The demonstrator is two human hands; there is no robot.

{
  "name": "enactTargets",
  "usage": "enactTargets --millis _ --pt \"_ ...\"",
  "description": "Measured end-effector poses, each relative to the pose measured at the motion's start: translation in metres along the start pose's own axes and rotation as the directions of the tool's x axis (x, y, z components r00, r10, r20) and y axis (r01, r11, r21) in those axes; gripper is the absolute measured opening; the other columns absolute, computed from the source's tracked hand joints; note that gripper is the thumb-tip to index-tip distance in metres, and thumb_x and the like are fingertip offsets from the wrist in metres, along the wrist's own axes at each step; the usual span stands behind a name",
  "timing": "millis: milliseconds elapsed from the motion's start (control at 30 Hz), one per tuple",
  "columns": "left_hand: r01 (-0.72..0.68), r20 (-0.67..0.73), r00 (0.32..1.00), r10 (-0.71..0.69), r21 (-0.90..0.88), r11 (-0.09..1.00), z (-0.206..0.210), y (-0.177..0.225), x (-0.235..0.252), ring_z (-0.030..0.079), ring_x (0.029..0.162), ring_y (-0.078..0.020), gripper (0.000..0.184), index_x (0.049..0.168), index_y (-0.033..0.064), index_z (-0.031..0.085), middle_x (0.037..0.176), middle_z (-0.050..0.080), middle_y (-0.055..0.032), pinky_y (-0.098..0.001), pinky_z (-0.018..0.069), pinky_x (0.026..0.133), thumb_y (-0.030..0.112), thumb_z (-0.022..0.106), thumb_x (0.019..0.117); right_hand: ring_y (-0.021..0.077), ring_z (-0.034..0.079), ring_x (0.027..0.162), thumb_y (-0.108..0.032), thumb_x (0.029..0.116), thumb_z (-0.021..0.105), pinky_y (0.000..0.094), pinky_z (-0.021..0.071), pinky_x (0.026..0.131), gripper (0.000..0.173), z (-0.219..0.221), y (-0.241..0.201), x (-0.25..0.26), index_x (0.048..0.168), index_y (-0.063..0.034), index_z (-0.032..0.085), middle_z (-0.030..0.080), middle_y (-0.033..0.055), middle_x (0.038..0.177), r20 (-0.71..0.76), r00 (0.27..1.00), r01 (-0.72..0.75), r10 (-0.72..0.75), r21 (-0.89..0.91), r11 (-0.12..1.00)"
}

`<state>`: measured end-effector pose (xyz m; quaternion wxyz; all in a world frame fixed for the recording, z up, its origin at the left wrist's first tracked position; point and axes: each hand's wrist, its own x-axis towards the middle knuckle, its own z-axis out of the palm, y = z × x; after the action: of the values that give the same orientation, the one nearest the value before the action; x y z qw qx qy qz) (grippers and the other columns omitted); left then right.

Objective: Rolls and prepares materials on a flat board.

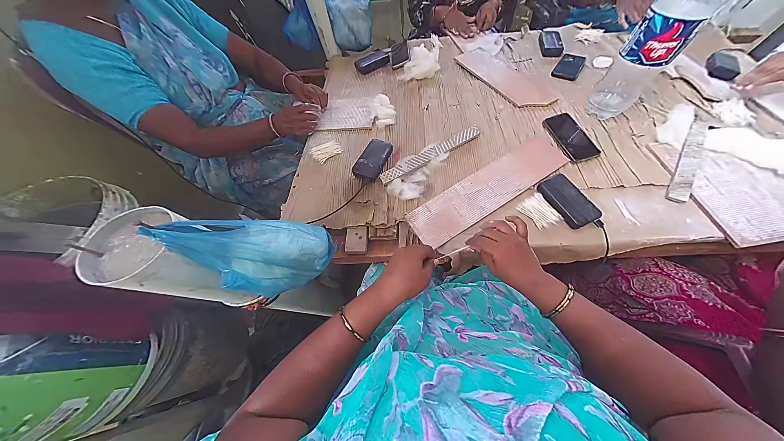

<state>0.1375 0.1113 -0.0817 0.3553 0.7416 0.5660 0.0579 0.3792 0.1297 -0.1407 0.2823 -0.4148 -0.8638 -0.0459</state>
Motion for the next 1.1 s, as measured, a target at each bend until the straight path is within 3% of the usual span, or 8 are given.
enactTargets --millis 100,233,433,500,633,867,1000,1100 --pt "-0.035 -0.019 0.999 0.035 0.014 0.999 0.003 0.007 -0.003 0.065 0.113 -0.0250 0.028 0.120 0.0024 0.070 0.118 0.069 -0.0153 -0.0448 0.0489 0.102 0.018 0.049 0.1087 0.0310 0.070 0.103 -0.013 0.0953 0.064 0.0655 0.0382 0.103 0.015 -0.006 0.000 -0.008 0.093 -0.0119 0.078 0.076 0.0068 0.091 -0.036 0.999 0.005 -0.005 -0.002 1.000" --pt "-0.089 -0.003 0.996 0.089 0.071 0.994 0.007 0.017 -0.004 0.064 0.116 -0.0249 0.030 0.119 0.0016 0.071 0.119 0.069 -0.0151 -0.0437 0.0473 0.105 0.018 0.047 0.1091 0.0284 0.070 0.102 -0.013 0.0945 0.063 0.0639 0.0373 0.103 0.017 -0.018 0.002 -0.028 0.089 -0.0128 0.079 0.076 0.0042 0.088 -0.077 0.996 -0.035 0.033 -0.021 0.999" --pt "-0.098 -0.004 0.995 0.099 0.086 0.991 0.008 0.020 -0.005 0.064 0.117 -0.0263 0.031 0.119 -0.0003 0.070 0.120 0.068 -0.0165 -0.0439 0.0471 0.105 0.017 0.046 0.1093 0.0348 0.069 0.104 -0.013 0.0959 0.061 0.0665 0.0376 0.100 0.019 -0.037 0.025 -0.055 0.095 -0.0088 0.079 0.077 0.0094 0.094 -0.044 0.970 -0.239 0.237 -0.041 0.970" --pt "-0.104 -0.033 0.994 0.106 0.047 0.993 0.008 0.016 -0.003 0.065 0.115 -0.0262 0.030 0.118 -0.0007 0.070 0.120 0.069 -0.0171 -0.0445 0.0479 0.105 0.016 0.047 0.1088 0.0410 0.067 0.106 -0.012 0.0981 0.063 0.0702 0.0370 0.099 0.017 -0.045 0.035 -0.050 0.101 -0.0044 0.077 0.075 0.0161 0.100 -0.023 0.911 -0.413 0.412 -0.042 0.910" --pt "-0.098 -0.058 0.993 0.099 0.008 0.995 0.008 0.013 0.000 0.066 0.107 -0.0229 0.029 0.115 0.0002 0.070 0.113 0.069 -0.0152 -0.0414 0.0498 0.099 0.018 0.049 0.1085 0.0448 0.061 0.113 -0.018 0.1022 0.059 0.0694 0.0352 0.100 0.022 -0.040 0.068 -0.030 0.108 -0.0053 0.076 0.072 0.0204 0.110 -0.055 0.767 -0.640 0.639 -0.139 0.756" --pt "-0.053 -0.028 0.998 0.053 -0.005 0.999 0.007 0.002 -0.003 0.065 0.107 -0.0217 0.029 0.120 0.0014 0.070 0.116 0.069 -0.0145 -0.0399 0.0498 0.100 0.019 0.049 0.1089 0.0477 0.058 0.115 -0.022 0.1010 0.061 0.0703 0.0354 0.100 0.023 -0.017 0.105 -0.015 0.107 -0.0040 0.075 0.070 0.0229 0.111 -0.018 0.683 -0.703 0.730 -0.284 0.651" --pt "-0.039 -0.039 0.999 0.037 -0.060 0.997 0.005 -0.006 -0.004 0.066 0.101 -0.0188 0.029 0.118 0.0019 0.070 0.111 0.070 -0.0130 -0.0381 0.0513 0.094 0.020 0.050 0.1087 0.0468 0.058 0.117 -0.025 0.1035 0.058 0.0695 0.0361 0.098 0.026 -0.032 0.102 -0.020 0.111 -0.0080 0.076 0.070 0.0218 0.112 -0.064 0.605 -0.786 0.794 -0.207 0.583" --pt "-0.128 -0.102 0.990 0.102 -0.291 0.948 0.002 -0.003 -0.011 0.061 0.082 -0.0049 0.021 0.110 0.0051 0.071 0.094 0.068 -0.0018 -0.0252 0.0512 0.079 0.020 0.056 0.1059 0.0481 0.058 0.118 -0.025 0.1049 0.055 0.0718 0.0344 0.098 0.030 -0.061 0.096 -0.029 0.112 -0.0048 0.075 0.070 0.0247 0.114 -0.132 0.540 -0.841 0.831 -0.038 0.540"
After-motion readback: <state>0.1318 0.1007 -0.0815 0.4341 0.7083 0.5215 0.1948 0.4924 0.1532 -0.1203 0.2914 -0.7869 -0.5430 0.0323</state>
